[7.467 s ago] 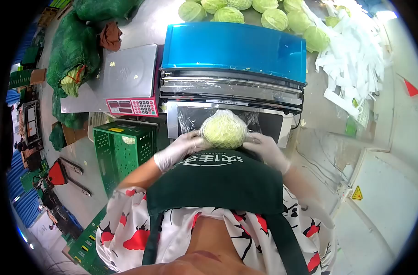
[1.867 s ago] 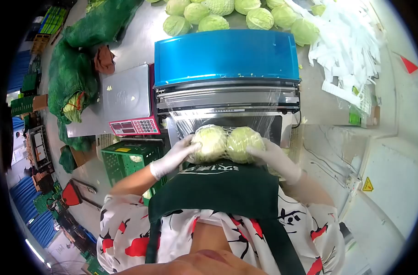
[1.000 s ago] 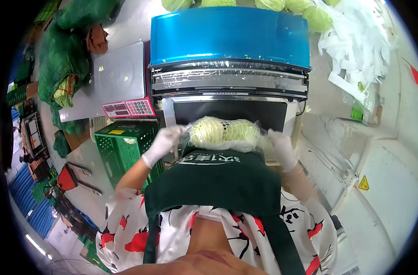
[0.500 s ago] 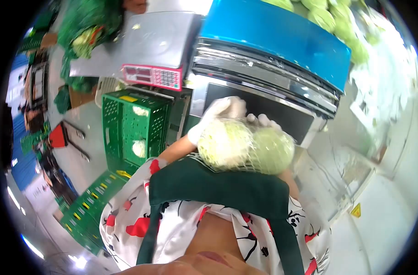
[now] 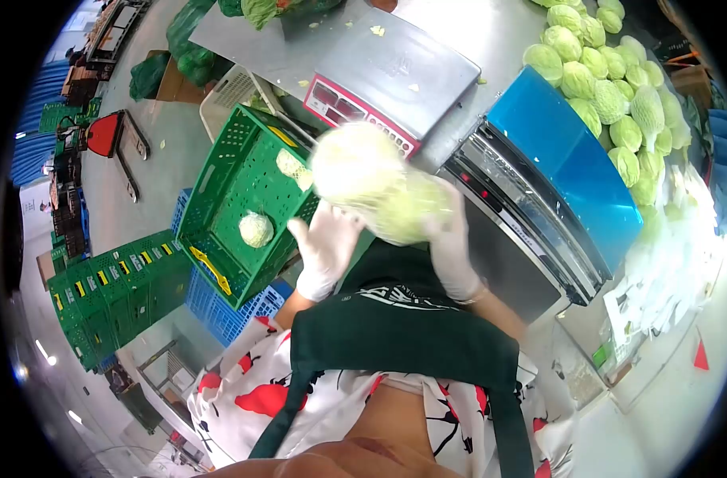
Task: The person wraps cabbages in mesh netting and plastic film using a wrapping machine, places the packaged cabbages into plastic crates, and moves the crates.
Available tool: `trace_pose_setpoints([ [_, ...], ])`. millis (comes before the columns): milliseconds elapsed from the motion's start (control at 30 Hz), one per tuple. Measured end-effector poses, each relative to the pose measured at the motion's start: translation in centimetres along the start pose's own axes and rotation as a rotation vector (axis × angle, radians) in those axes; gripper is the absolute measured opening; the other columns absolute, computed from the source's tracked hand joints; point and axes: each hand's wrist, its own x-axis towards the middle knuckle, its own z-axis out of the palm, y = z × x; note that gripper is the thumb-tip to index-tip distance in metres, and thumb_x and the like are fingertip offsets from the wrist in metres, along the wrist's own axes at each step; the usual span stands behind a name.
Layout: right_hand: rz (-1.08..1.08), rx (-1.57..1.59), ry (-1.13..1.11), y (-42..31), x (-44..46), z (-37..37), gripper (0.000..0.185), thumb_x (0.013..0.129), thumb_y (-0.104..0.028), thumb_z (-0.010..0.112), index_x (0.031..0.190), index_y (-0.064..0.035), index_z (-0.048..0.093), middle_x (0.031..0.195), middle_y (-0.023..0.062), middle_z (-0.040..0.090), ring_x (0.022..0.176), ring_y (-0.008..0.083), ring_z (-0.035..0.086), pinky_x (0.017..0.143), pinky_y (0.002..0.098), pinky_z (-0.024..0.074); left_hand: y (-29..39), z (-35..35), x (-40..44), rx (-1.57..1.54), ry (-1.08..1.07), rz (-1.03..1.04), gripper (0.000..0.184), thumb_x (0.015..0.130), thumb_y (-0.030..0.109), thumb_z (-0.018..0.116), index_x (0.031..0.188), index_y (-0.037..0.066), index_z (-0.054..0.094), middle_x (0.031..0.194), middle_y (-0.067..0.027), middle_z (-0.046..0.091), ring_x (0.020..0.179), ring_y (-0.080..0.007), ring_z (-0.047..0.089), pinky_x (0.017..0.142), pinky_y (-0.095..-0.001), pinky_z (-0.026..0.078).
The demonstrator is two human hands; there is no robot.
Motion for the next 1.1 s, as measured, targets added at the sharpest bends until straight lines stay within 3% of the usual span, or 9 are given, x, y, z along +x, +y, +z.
trace_pose_setpoints([
  [67, -0.118, -0.434, -0.293, 0.7, 1.6, 2.5, 0.079, 0.087, -0.042, 0.071, 0.146, -0.0009, 0.038, 0.150, 0.0199, 0.039, 0.138, 0.0309, 0.042, 0.115, 0.0421, 0.0328, 1.2, -2.4, 0.0, 0.383, 0.348, 0.103, 0.101, 0.089, 0.075, 0.049, 0.157, 0.007, 0.018, 0.159, -0.0112, 0.030, 0.143, -0.0286, 0.035, 0.118, -0.0501, 0.028],
  [167, -0.211, -0.963, -0.671, 1.5, 2.3, 5.0, 0.089, 0.087, -0.045, 0.071, 0.152, -0.0008, 0.030, 0.153, 0.0261, 0.033, 0.144, 0.0379, 0.033, 0.118, 0.0440, 0.0274, 6.6, -12.4, 0.7, -0.063, 0.691, -0.036, 0.061, 0.101, 0.043, 0.051, 0.149, 0.006, 0.038, 0.145, -0.0171, 0.050, 0.126, -0.0347, 0.055, 0.109, -0.0506, 0.044],
  [267, 0.004, -0.802, -0.609, 2.8, 2.7, 3.4, 0.079, 0.092, -0.045, 0.065, 0.150, -0.0017, 0.034, 0.152, 0.0248, 0.036, 0.141, 0.0380, 0.036, 0.117, 0.0436, 0.0299, 9.5, -27.2, -1.1, 0.599, 0.622, 0.122, 0.059, 0.100, 0.041, 0.053, 0.147, 0.006, 0.041, 0.143, -0.0175, 0.050, 0.127, -0.0318, 0.054, 0.100, -0.0495, 0.051],
  [467, 0.084, -0.569, -0.101, -0.4, 3.9, -4.1, 0.058, 0.092, -0.025, 0.072, 0.140, -0.0032, 0.048, 0.122, 0.0142, 0.067, 0.112, 0.0207, 0.065, 0.100, 0.0334, 0.0502, 8.9, -30.4, 0.6, 0.745, 1.022, -0.138, 0.087, 0.083, 0.044, 0.077, 0.151, 0.008, 0.036, 0.146, -0.0170, 0.047, 0.116, -0.0342, 0.058, 0.090, -0.0508, 0.055],
  [567, 0.019, -0.615, 0.138, -3.8, 5.0, -8.2, 0.045, 0.091, -0.021, 0.073, 0.131, -0.0037, 0.059, 0.117, 0.0105, 0.070, 0.107, 0.0161, 0.066, 0.097, 0.0315, 0.0521, 4.2, -47.6, 0.0, 1.067, 0.999, -0.232, 0.072, 0.089, 0.044, 0.068, 0.146, 0.007, 0.044, 0.134, -0.0147, 0.057, 0.110, -0.0342, 0.062, 0.090, -0.0473, 0.056],
  [700, -0.249, -0.760, 0.601, -11.5, 8.7, -18.2, 0.033, 0.093, -0.017, 0.070, 0.120, 0.0001, 0.065, 0.118, 0.0075, 0.067, 0.107, 0.0146, 0.061, 0.096, 0.0288, 0.0476, 5.1, -44.5, 3.4, 0.508, 0.969, -0.477, 0.065, 0.095, 0.043, 0.059, 0.140, -0.003, 0.049, 0.134, -0.0208, 0.058, 0.117, -0.0359, 0.059, 0.101, -0.0484, 0.049],
  [833, -0.059, -0.436, 0.845, -15.4, 16.2, -34.0, 0.060, 0.084, -0.032, 0.077, 0.126, 0.0081, 0.060, 0.119, 0.0161, 0.068, 0.107, 0.0224, 0.065, 0.091, 0.0308, 0.0504, 6.8, -35.5, 6.8, 1.266, 1.390, -0.074, 0.072, 0.095, 0.033, 0.064, 0.146, -0.009, 0.035, 0.143, -0.0280, 0.049, 0.121, -0.0391, 0.058, 0.101, -0.0487, 0.049],
  [1000, 0.194, -0.134, 0.966, -15.5, 27.1, -42.8, 0.074, 0.078, -0.036, 0.083, 0.131, 0.0068, 0.055, 0.121, 0.0155, 0.067, 0.101, 0.0250, 0.067, 0.087, 0.0335, 0.0529, 5.8, -23.3, 14.8, 1.218, 0.909, 0.257, 0.058, 0.102, 0.017, 0.053, 0.150, -0.006, 0.031, 0.150, -0.0233, 0.043, 0.133, -0.0320, 0.048, 0.112, -0.0392, 0.037],
  [1100, -0.009, 0.149, 0.839, -12.8, 31.6, -45.2, 0.090, 0.074, -0.041, 0.086, 0.140, 0.0060, 0.046, 0.129, 0.0176, 0.062, 0.106, 0.0292, 0.065, 0.092, 0.0389, 0.0532, 5.0, -18.0, 17.9, 1.349, 0.623, 0.297, 0.050, 0.104, 0.012, 0.051, 0.150, 0.000, 0.036, 0.144, -0.0198, 0.050, 0.124, -0.0259, 0.054, 0.109, -0.0362, 0.040],
])
